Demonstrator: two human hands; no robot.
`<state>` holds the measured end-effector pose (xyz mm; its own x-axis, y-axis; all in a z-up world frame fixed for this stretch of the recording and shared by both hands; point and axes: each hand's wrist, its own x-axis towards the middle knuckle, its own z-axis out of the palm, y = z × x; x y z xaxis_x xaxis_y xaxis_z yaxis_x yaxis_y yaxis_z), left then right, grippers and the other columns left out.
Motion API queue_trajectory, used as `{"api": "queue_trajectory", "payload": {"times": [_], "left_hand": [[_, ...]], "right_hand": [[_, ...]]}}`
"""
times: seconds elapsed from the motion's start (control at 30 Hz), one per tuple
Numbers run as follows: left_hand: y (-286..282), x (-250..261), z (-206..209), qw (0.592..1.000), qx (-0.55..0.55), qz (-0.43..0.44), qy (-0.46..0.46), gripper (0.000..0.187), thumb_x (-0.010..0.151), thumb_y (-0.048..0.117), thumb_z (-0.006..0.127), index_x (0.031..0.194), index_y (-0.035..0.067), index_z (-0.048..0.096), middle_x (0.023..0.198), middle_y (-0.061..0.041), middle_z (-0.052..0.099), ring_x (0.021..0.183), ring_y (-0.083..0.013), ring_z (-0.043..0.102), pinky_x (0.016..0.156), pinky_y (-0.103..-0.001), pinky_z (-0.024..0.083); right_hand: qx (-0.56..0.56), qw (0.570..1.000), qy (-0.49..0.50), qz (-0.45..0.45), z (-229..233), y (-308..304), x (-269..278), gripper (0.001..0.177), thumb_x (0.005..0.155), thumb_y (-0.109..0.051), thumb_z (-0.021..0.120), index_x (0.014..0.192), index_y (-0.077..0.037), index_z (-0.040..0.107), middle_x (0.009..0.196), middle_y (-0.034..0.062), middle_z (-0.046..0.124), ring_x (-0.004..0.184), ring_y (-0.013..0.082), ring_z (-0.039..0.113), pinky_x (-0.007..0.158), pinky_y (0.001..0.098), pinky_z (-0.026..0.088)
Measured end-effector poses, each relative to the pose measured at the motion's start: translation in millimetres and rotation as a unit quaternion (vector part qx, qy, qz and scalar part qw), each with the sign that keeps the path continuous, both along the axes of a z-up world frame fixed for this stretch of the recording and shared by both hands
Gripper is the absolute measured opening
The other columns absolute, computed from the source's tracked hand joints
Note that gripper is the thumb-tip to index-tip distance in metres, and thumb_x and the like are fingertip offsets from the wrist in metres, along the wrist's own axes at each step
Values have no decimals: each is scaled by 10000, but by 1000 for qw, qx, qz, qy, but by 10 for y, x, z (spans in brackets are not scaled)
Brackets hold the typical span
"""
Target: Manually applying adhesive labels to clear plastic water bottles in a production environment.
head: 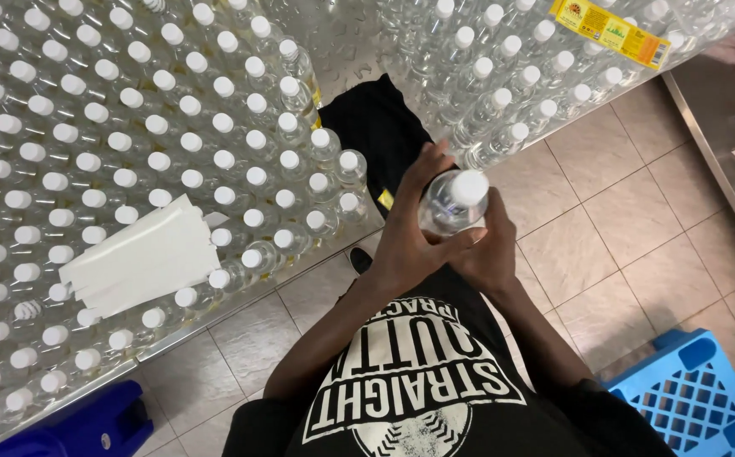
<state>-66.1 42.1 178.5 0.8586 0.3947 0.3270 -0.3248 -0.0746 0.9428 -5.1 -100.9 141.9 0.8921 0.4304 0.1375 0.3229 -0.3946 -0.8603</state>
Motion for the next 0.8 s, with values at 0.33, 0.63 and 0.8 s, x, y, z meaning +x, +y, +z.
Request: {"api": "queue_trajectory", "payload": {"times": [0.33, 0.63, 0.8], "left_hand": [[-168, 18, -340, 826, 506, 247, -18, 550, 1097, 110, 652, 1597, -62, 497, 1661, -282, 475, 1540, -432, 523, 1260, -487, 490], [-19, 189, -454, 899, 340, 273, 33, 716, 962, 134, 824, 1585, 18, 491, 1565, -159, 588, 1468, -368, 592, 1235, -503, 475], [-34, 290, -550, 930, 274, 240, 56, 737, 843, 170, 918, 1469, 26, 558, 1402, -141, 647, 1333, -359, 653, 1190, -509, 492]], "right_hand": [[233, 968, 94, -16, 434, 191, 402, 717, 927, -85, 894, 1510, 46, 498, 1452, 183, 628, 1333, 321, 667, 1136, 510, 579], [47, 975, 36, 215, 785, 150, 788, 883, 561, -182, 1079, 1306, 34, 658, 1251, 218, 767, 1201, 367, 737, 1034, 515, 577], [38, 949, 60, 307, 1078, 251, 1050, 788, 606, -66, 1053, 1302, 28, 696, 1267, 192, 765, 1260, 350, 716, 1138, 511, 505]]}}
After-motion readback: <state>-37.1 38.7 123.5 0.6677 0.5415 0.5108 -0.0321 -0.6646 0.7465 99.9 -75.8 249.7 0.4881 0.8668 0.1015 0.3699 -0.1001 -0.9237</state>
